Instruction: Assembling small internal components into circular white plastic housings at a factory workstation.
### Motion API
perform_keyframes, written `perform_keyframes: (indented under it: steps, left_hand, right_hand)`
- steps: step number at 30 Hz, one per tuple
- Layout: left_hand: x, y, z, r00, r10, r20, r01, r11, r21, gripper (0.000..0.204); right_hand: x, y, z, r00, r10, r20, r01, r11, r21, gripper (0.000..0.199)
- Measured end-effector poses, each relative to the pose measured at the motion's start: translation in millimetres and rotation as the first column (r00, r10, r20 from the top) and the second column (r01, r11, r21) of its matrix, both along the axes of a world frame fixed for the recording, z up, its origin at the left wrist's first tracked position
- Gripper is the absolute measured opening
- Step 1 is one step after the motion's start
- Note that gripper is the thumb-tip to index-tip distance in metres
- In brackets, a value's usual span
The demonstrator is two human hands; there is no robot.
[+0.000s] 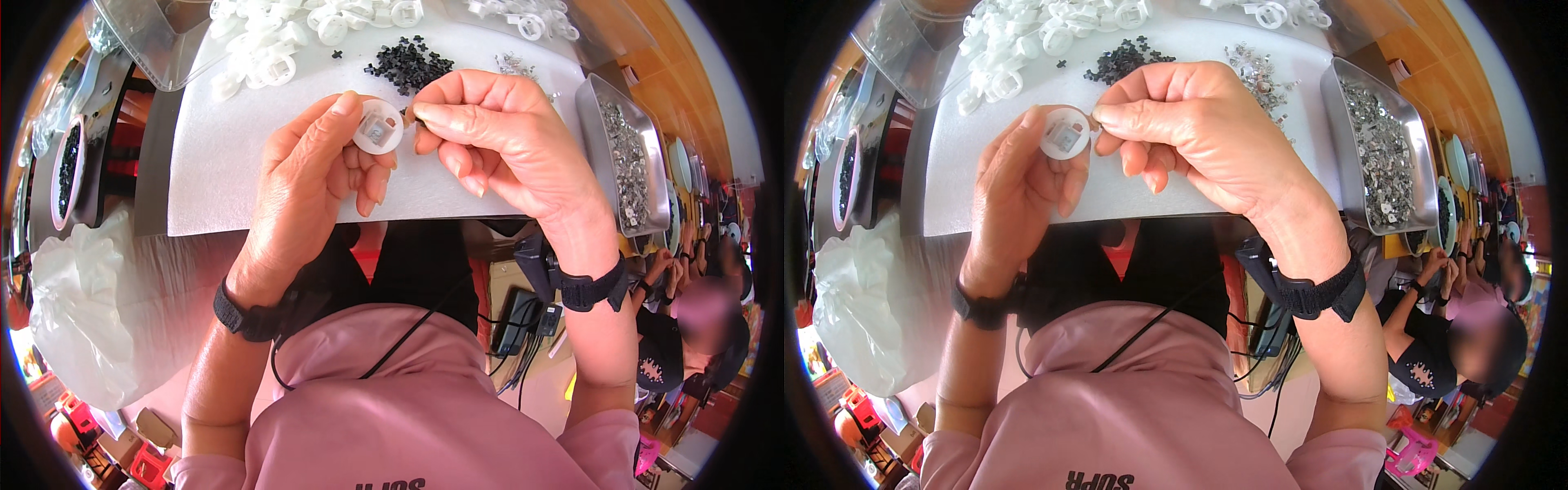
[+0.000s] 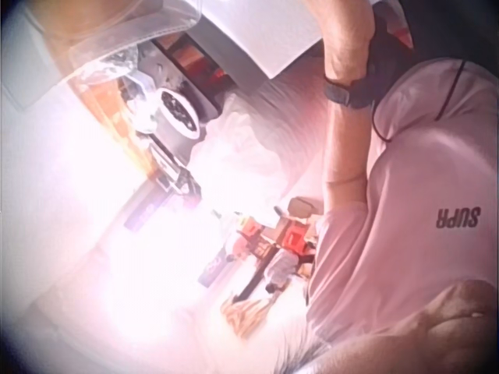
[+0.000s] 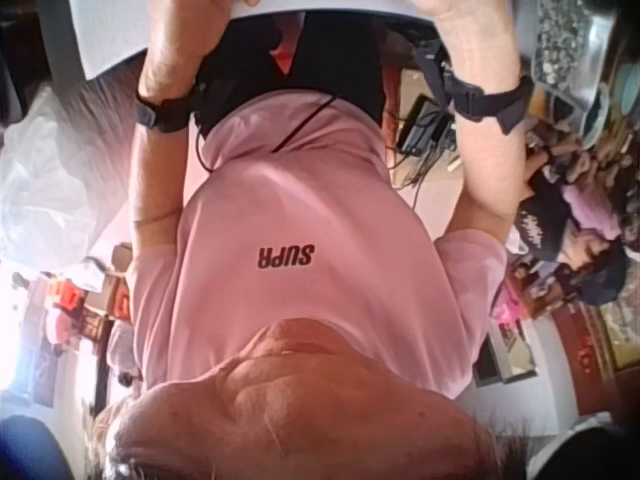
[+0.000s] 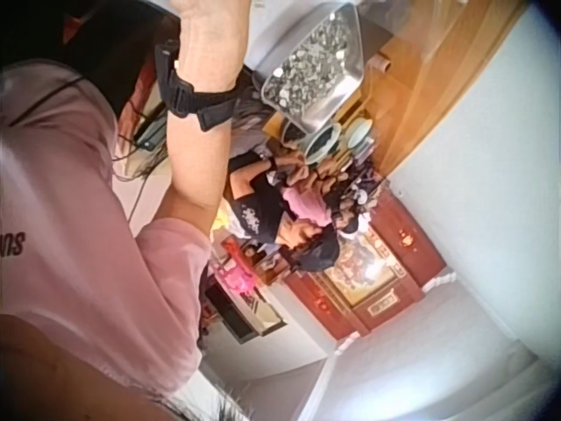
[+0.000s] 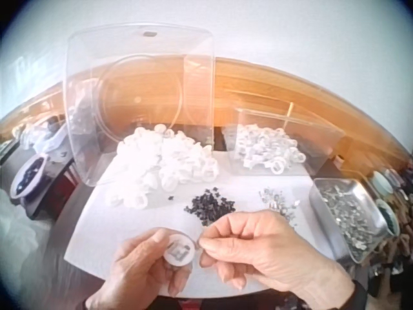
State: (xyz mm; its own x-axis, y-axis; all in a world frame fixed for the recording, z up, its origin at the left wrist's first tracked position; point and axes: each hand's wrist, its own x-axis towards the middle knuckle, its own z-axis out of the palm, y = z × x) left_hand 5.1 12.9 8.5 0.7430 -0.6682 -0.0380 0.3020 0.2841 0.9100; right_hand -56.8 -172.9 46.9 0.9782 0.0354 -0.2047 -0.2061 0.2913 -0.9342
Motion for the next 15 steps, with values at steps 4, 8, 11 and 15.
perform_keyframes:
  steps: [4,8,11,15]
  left_hand:
    - [1.6,1.2,-1.0,0.999,-0.025,0.046,0.024,1.000,0.016,0.041]
    - [1.0,1.1,-2.0,1.000,-0.012,0.013,0.012,1.000,-0.002,0.040]
    - [0.2,1.3,-1.7,1.000,-0.007,0.013,0.007,1.000,0.001,0.040]
    - [0.1,1.7,-1.8,1.000,-0.006,0.012,0.006,1.000,0.005,0.039]
  right_hand:
    - [-3.0,-2.4,-4.4,1.000,0.008,-0.009,-0.007,0.992,0.124,0.020]
    - [-3.4,-2.5,-7.9,1.000,0.003,-0.013,0.001,0.967,0.255,0.018]
    - [-3.5,-3.2,-8.6,1.000,-0.018,-0.021,0.023,0.961,0.275,0.017]
    - [-5.2,-4.1,-8.9,0.999,-0.035,-0.006,0.035,0.953,0.302,0.017]
